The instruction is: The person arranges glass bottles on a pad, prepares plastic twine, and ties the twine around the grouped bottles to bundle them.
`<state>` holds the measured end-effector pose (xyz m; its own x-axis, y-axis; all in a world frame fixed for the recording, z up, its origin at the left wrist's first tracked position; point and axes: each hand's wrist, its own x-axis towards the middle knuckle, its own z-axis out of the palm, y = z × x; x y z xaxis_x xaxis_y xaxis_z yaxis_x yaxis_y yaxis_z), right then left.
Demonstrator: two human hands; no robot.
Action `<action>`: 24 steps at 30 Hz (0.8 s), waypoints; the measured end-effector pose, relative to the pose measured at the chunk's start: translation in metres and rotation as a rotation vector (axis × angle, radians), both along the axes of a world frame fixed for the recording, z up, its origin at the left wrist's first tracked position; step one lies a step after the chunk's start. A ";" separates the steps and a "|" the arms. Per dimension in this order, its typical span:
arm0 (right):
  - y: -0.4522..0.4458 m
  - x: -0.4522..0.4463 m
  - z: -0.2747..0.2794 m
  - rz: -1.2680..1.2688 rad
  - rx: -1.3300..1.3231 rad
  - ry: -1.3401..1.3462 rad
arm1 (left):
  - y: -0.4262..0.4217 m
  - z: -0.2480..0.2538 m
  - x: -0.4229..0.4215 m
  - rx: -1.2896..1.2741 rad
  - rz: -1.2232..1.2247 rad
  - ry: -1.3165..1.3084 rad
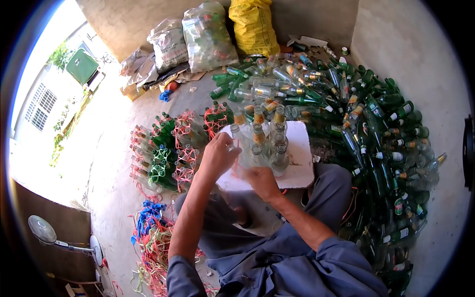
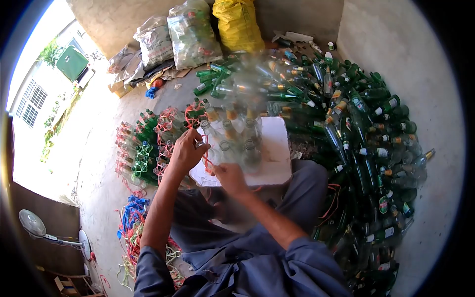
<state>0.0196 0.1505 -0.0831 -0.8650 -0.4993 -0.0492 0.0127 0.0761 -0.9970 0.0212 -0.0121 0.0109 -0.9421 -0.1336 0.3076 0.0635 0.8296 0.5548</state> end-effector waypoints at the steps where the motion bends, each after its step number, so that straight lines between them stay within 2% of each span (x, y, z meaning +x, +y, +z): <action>1: 0.003 0.001 0.002 -0.007 -0.019 0.007 | -0.002 -0.006 -0.002 0.028 -0.002 0.063; 4: 0.016 0.008 0.003 -0.028 -0.080 0.007 | -0.002 -0.012 -0.001 0.189 0.038 0.000; 7: 0.027 0.013 0.008 -0.017 -0.127 0.009 | -0.011 -0.020 -0.005 0.479 0.034 -0.097; 9: 0.038 0.020 0.027 0.037 -0.112 0.060 | -0.015 -0.022 -0.008 0.473 0.029 -0.120; 12: 0.035 0.032 0.057 0.111 -0.239 0.199 | -0.015 -0.029 -0.010 0.465 0.013 -0.089; 16: 0.013 0.038 0.063 0.188 -0.138 0.589 | -0.010 -0.022 -0.007 0.497 0.039 -0.197; 18: -0.006 0.044 0.058 0.235 -0.074 0.791 | -0.016 -0.034 -0.009 0.453 0.010 -0.209; 20: -0.025 0.046 0.045 0.287 0.019 0.826 | -0.018 -0.041 -0.011 0.426 -0.014 -0.231; 24: -0.051 0.045 0.020 0.417 0.192 0.906 | -0.014 -0.036 -0.009 0.702 -0.213 -0.205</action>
